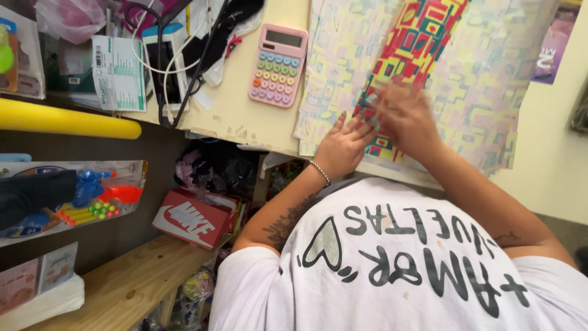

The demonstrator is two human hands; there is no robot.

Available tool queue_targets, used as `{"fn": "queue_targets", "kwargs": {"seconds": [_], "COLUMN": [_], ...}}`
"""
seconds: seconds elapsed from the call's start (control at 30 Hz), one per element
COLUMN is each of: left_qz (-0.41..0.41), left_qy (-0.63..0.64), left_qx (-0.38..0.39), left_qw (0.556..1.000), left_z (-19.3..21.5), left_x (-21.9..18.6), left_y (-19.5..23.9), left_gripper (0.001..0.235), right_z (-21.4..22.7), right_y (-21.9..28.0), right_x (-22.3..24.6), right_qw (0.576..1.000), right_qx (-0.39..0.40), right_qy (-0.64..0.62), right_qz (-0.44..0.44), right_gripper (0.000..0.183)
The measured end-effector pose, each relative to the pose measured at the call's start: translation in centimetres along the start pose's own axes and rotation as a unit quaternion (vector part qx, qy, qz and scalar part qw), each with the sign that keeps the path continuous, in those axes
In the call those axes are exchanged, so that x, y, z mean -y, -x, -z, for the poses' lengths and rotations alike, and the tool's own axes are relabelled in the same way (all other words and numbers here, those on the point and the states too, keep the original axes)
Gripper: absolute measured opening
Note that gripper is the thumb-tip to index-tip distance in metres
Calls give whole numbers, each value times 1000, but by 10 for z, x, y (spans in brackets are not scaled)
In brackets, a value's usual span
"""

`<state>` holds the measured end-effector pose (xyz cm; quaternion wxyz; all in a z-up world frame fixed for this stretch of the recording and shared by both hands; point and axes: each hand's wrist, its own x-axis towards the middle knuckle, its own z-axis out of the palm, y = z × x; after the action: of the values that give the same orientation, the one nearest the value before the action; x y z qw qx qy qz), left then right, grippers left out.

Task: The person folds a sheet of colorful patterned wrapping paper over a rectangular box on a cluttered table. They use a stapler to secure the folded edges of the paper to the box, repeating the process for different sides.

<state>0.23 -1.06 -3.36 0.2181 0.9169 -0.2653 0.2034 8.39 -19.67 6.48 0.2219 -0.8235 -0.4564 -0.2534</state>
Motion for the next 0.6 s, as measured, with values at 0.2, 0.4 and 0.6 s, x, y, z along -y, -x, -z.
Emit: {"fn": "queue_targets", "kwargs": {"seconds": [0.2, 0.4, 0.6], "left_qz": [8, 12, 19], "left_qy": [8, 19, 7], "left_qx": [-3, 142, 141], "left_qw": [1000, 990, 990], "left_z": [16, 45, 48], "left_x": [-5, -3, -3], "left_y": [-8, -18, -20], "left_gripper": [41, 49, 44], "right_z": [-53, -64, -109], "right_y": [4, -64, -93], "right_x": [-75, -144, -258], "right_qw": [953, 929, 976], "right_qx": [140, 331, 178], "right_qy": [-255, -161, -124], "right_qz": [83, -48, -18], "right_gripper": [35, 35, 40]}}
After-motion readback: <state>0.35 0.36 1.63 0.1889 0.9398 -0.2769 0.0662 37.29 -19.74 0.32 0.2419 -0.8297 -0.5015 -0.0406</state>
